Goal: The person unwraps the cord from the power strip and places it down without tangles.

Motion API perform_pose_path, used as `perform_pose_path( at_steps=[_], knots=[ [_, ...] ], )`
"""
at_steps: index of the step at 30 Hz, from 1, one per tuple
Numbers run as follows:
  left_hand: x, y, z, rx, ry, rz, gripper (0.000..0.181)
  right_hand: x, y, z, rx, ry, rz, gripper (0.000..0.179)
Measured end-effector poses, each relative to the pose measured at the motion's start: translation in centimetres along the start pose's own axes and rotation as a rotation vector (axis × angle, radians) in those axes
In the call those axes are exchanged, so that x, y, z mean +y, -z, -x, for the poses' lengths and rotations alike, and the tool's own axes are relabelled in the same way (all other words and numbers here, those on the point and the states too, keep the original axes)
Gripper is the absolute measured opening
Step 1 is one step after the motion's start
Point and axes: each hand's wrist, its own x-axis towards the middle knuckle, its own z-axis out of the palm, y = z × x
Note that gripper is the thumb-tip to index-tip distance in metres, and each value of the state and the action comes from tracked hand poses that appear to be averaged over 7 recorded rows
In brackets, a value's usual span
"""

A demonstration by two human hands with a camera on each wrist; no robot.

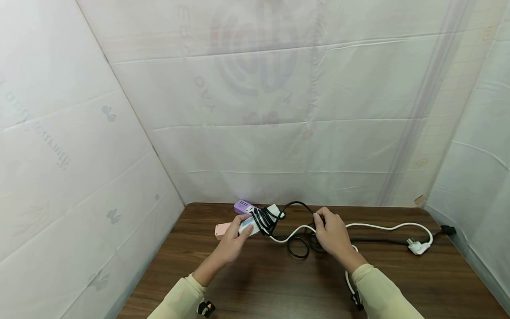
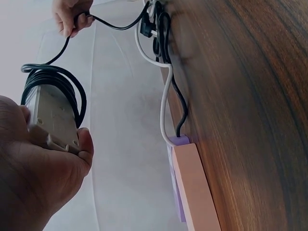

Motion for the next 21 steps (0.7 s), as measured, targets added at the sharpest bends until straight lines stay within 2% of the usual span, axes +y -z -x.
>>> perform_pose_path(
  at_steps=[6,12,16,21],
  knots=[
    [-0.1,0.1,0.0,0.015,0.005,0.031,0.041,0.5,0.1,0.2,-0.013,0.018,0.045,0.022],
    [-0.1,0.0,0.0,0.023,0.019,0.148,0.041,1.3,0.3,0.4,-0.052,-0.002,0.095,0.021],
    [-0.1,-0.2,0.0,0.007,0.024,0.203,0.043,2.2,0.3,0.6,-0.075,0.044,0.18,0.019],
    [0.1,-0.4,0.0,0.004,0.017,0.212,0.042,3.3,0.2,0.7,-0.145,0.141,0.316,0.017]
  ],
)
